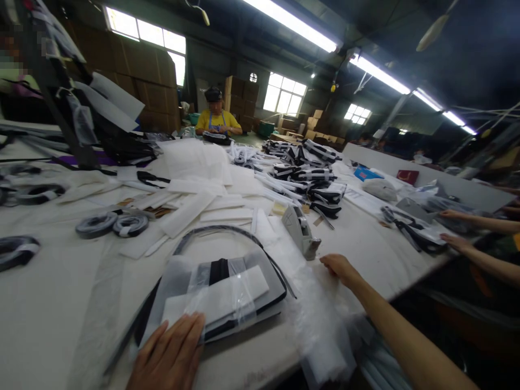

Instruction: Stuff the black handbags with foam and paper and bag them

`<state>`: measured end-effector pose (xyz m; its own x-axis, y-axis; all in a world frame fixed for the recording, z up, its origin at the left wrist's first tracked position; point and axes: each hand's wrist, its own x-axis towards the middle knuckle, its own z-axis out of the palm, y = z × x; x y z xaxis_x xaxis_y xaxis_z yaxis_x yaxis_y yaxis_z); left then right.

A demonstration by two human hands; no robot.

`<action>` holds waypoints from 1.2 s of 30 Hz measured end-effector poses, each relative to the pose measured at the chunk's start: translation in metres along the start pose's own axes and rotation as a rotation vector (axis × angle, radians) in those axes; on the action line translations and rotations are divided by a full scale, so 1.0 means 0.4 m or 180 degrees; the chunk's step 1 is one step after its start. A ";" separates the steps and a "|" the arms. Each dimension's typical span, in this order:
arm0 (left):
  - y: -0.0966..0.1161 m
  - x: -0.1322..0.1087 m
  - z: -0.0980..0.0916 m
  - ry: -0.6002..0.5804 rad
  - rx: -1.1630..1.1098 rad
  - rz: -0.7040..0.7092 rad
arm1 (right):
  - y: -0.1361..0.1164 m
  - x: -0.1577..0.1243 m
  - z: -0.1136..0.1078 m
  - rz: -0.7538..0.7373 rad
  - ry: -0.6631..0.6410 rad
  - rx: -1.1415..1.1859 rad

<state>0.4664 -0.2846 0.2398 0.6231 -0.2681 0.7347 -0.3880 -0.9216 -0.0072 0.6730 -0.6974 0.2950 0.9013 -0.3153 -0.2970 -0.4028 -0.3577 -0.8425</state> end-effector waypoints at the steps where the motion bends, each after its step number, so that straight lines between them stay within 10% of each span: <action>1: 0.017 0.005 -0.004 0.0049 -0.0103 -0.0247 | -0.006 -0.012 -0.008 -0.0053 -0.0097 -0.0101; 6: 0.066 0.018 -0.010 0.0091 -0.0343 -0.0954 | -0.197 -0.120 0.061 -0.1289 -0.1544 -0.0896; 10: 0.071 0.014 -0.012 0.0026 -0.0291 -0.1061 | -0.383 -0.279 0.290 -0.2046 -0.3556 -0.2097; 13: 0.075 0.006 -0.011 0.0015 -0.0280 -0.1034 | -0.444 -0.374 0.485 -0.2692 -0.4246 -0.3128; 20: 0.073 -0.011 0.001 0.0082 -0.0298 -0.1027 | -0.431 -0.449 0.742 -0.4168 -0.3754 -0.5635; 26: 0.060 -0.013 0.004 0.0147 -0.0312 -0.0926 | -0.427 -0.348 0.764 -0.5949 -0.3392 -0.4961; 32: 0.051 -0.016 0.010 0.0276 -0.0215 -0.0853 | -0.460 -0.241 0.682 -0.4636 -0.2325 -0.3683; 36: 0.046 -0.008 0.030 0.0513 0.0010 -0.0791 | -0.381 -0.271 0.661 -0.3385 -0.2964 -0.2964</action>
<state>0.4653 -0.3042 0.2291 0.5828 0.0137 0.8125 -0.2348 -0.9544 0.1845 0.6788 -0.3763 0.3368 0.4596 0.8537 -0.2450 0.7550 -0.5208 -0.3983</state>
